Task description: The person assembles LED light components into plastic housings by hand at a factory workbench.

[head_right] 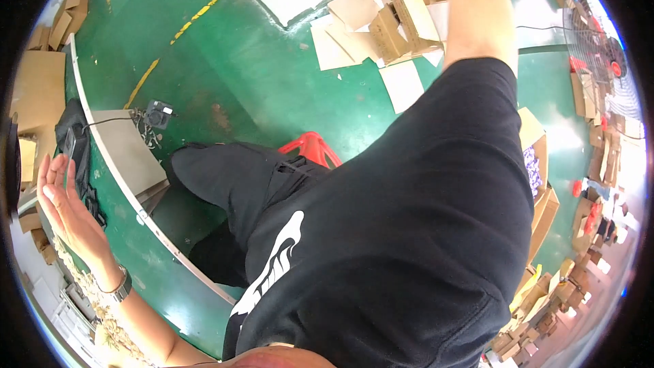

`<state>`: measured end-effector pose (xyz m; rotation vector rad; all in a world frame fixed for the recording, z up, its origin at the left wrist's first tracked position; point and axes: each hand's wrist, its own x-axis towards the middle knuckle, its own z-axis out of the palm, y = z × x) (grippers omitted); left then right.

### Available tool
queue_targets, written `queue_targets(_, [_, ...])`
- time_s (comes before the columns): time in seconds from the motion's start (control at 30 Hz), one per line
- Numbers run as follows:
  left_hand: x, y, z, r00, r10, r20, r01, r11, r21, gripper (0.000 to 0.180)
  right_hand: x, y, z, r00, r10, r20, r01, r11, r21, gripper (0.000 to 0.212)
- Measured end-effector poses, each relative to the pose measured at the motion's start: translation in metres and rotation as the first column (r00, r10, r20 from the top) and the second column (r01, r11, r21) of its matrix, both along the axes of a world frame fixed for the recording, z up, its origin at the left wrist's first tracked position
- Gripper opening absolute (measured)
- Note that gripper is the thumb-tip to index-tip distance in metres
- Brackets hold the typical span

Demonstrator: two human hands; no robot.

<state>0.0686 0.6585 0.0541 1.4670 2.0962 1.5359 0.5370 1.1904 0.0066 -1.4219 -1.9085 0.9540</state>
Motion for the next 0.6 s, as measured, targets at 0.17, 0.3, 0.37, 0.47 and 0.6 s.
queue_targets(0.17, [-0.032,0.001,-0.040,0.995,0.036,0.091,-0.023,0.991,-0.133,0.052,0.273,0.009,-0.103,0.456,-0.574,0.680,0.428,0.811,0.398,0.027])
queue_targets(0.3, [-0.057,0.024,-0.095,0.985,0.024,0.172,-0.002,0.992,-0.125,0.051,0.399,-0.044,-0.118,0.196,-0.896,0.399,0.840,0.363,0.402,0.033])
queue_targets(0.37, [-0.046,0.013,-0.067,0.995,0.094,0.032,-0.086,0.977,-0.197,0.049,0.311,-0.050,-0.200,0.272,-0.850,0.452,0.901,0.389,0.190,0.035])
queue_targets(0.47, [-0.034,0.021,-0.059,0.997,0.078,-0.022,-0.081,0.973,-0.215,0.048,0.289,-0.057,-0.217,0.264,-0.817,0.513,0.919,0.375,0.123,0.043])
queue_targets(0.6, [-0.016,0.058,-0.090,0.996,-0.038,0.076,0.050,0.983,-0.175,0.044,0.378,-0.039,-0.170,0.113,-0.670,0.734,0.852,0.445,0.276,0.051])
